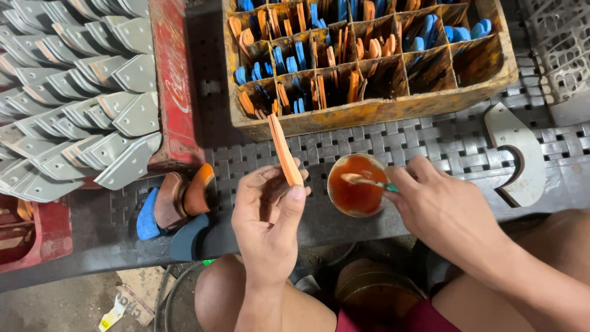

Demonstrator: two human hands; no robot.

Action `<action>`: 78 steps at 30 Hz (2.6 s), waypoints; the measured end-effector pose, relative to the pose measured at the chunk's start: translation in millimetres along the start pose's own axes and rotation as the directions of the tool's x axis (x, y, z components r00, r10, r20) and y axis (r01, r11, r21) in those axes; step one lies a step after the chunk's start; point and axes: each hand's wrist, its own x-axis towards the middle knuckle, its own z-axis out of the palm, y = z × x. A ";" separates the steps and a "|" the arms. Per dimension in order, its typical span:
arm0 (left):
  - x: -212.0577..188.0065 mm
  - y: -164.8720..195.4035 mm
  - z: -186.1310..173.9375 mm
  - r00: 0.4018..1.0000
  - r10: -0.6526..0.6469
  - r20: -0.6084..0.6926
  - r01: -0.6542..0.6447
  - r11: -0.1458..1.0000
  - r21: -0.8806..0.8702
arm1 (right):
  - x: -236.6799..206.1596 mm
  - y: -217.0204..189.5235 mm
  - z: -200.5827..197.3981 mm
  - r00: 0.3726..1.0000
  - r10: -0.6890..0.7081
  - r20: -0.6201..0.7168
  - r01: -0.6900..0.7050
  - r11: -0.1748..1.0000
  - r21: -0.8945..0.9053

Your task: The person applies a reddish-orange adhesive to the soles of several small sandals using a toothbrush. They pick up each sandal, brush the glue onto the sole, and place the finished items into a wooden crate with compartments.

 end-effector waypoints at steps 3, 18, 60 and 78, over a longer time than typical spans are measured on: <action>-0.4 -0.2 2.2 1.000 -0.005 0.014 0.005 1.000 -0.022 | 7.1 -4.5 5.2 0.990 -0.048 -0.134 0.052 0.998 0.028; -1.9 -1.1 8.0 0.999 -0.042 0.012 0.042 0.999 -0.009 | 5.3 -3.7 -14.1 0.999 -0.019 0.032 0.017 0.998 0.064; -3.6 -1.4 6.4 0.998 -0.030 0.052 0.034 0.996 -0.082 | -43.4 119.4 7.4 0.897 -0.041 0.441 -0.435 0.108 0.894; -11.8 -21.9 26.1 0.868 -0.377 0.324 0.476 0.820 -0.320 | -11.2 62.5 -30.8 0.986 0.154 0.055 -0.122 0.470 0.874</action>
